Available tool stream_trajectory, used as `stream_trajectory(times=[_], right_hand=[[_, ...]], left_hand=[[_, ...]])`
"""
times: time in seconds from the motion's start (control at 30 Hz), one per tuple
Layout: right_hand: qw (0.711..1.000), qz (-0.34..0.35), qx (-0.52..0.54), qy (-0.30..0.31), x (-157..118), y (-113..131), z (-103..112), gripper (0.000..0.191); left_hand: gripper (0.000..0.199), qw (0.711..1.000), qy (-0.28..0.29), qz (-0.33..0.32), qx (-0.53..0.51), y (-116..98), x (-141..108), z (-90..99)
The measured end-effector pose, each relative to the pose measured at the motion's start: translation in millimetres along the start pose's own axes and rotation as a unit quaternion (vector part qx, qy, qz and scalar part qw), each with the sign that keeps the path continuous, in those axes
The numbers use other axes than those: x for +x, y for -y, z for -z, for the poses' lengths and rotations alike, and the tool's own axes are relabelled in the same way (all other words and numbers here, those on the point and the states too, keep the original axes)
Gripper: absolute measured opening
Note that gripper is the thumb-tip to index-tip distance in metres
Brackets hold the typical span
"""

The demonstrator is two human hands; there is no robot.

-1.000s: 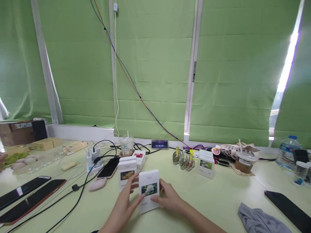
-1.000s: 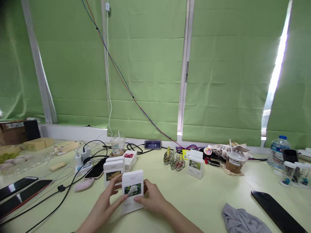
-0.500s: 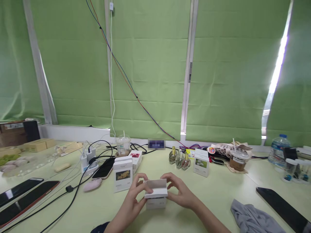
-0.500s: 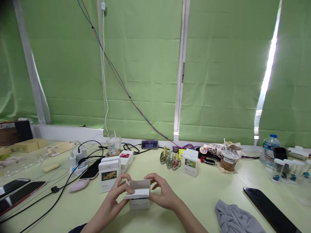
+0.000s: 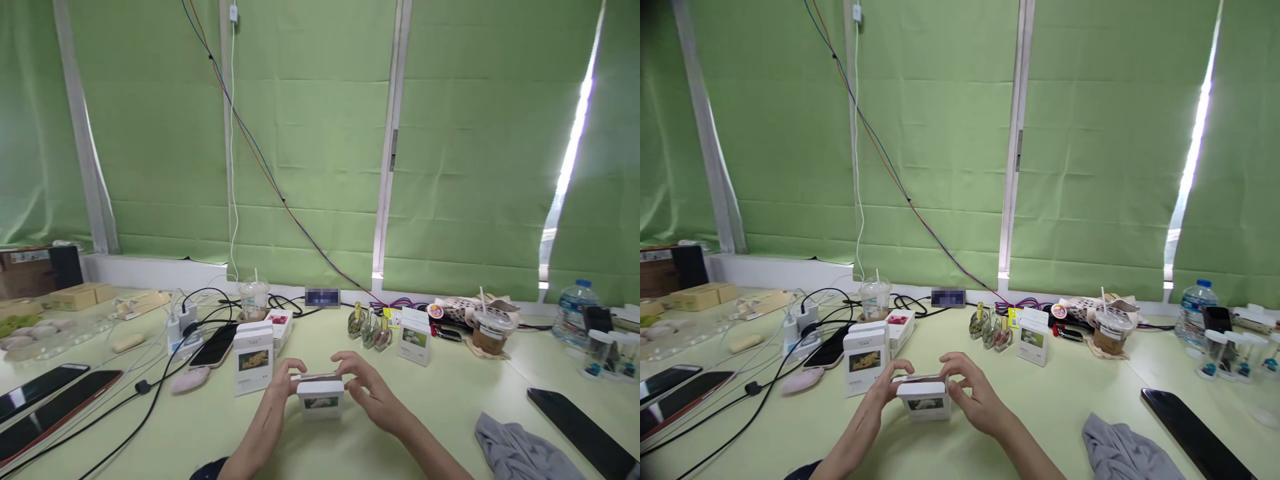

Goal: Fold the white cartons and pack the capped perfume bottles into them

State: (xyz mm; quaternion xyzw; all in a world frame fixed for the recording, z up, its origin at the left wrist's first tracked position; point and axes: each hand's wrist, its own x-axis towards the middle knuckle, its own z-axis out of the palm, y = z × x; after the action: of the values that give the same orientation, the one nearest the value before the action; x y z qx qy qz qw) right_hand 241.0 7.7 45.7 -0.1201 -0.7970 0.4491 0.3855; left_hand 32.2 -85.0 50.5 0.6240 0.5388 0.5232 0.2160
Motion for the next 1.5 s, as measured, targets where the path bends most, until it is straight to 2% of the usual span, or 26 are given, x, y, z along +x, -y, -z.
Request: stream_trajectory(times=[0.07, 0.2, 0.3, 0.4, 0.5, 0.63, 0.7, 0.77, 0.83, 0.87, 1.0, 1.1, 1.23, 1.37, 1.5], right_hand=[[1.000, -0.022, 0.015, -0.014, 1, 1, -4, 0.042], [0.997, -0.042, 0.050, -0.030, 3, 3, -11, 0.037], [0.998, -0.041, 0.038, -0.037, 5, 6, -13, 0.034], [0.999, -0.042, 0.022, -0.027, 5, 7, -13, 0.033], [0.995, -0.069, 0.068, -0.020, 4, 0, -11, 0.031], [0.982, -0.126, 0.134, -0.042, 5, -16, -8, 0.046], [0.992, -0.105, 0.055, -0.049, 6, -26, -3, 0.039], [0.987, -0.079, -0.121, -0.072, 10, -36, 6, 0.028], [0.944, -0.070, -0.298, -0.120, 16, -48, 20, 0.028], [0.926, -0.072, -0.342, -0.141, 19, -54, 28, 0.030], [0.854, -0.097, -0.474, -0.191, 35, -80, 60, 0.061], [0.815, -0.100, -0.540, -0.182, 48, -94, 77, 0.065], [0.789, -0.091, -0.588, -0.156, 62, -102, 88, 0.053], [0.783, -0.076, -0.602, -0.139, 68, -101, 88, 0.041], [0.795, -0.066, -0.588, -0.134, 69, -96, 80, 0.034]], left_hand=[[0.044, 0.999, -0.006, 0.031, -0.015, -5, 0, 0.7], [0.035, 0.999, 0.040, 0.005, -0.021, -8, 2, 5.4], [0.028, 0.996, 0.081, 0.005, -0.031, -7, 3, 6.7], [0.032, 0.992, 0.118, 0.013, -0.040, -2, 1, 5.4], [0.038, 0.990, 0.128, 0.022, -0.049, 3, -1, 4.5], [0.055, 0.987, 0.142, 0.042, -0.066, 8, -2, 5.4], [0.057, 0.986, 0.145, 0.045, -0.062, 7, -2, 6.2], [0.054, 0.988, 0.141, 0.047, -0.045, 5, -2, 7.0], [0.054, 0.990, 0.131, 0.051, -0.026, 4, -1, 7.5], [0.053, 0.990, 0.127, 0.053, -0.019, 4, -1, 7.6], [0.056, 0.992, 0.114, 0.049, -0.018, 5, -2, 7.2], [0.057, 0.992, 0.110, 0.051, -0.023, 4, -3, 7.3], [0.058, 0.990, 0.127, 0.059, -0.010, 1, -3, 8.8], [0.057, 0.990, 0.127, 0.055, -0.003, 3, -4, 9.7], [0.058, 0.990, 0.128, 0.057, -0.012, 4, -4, 9.3]])
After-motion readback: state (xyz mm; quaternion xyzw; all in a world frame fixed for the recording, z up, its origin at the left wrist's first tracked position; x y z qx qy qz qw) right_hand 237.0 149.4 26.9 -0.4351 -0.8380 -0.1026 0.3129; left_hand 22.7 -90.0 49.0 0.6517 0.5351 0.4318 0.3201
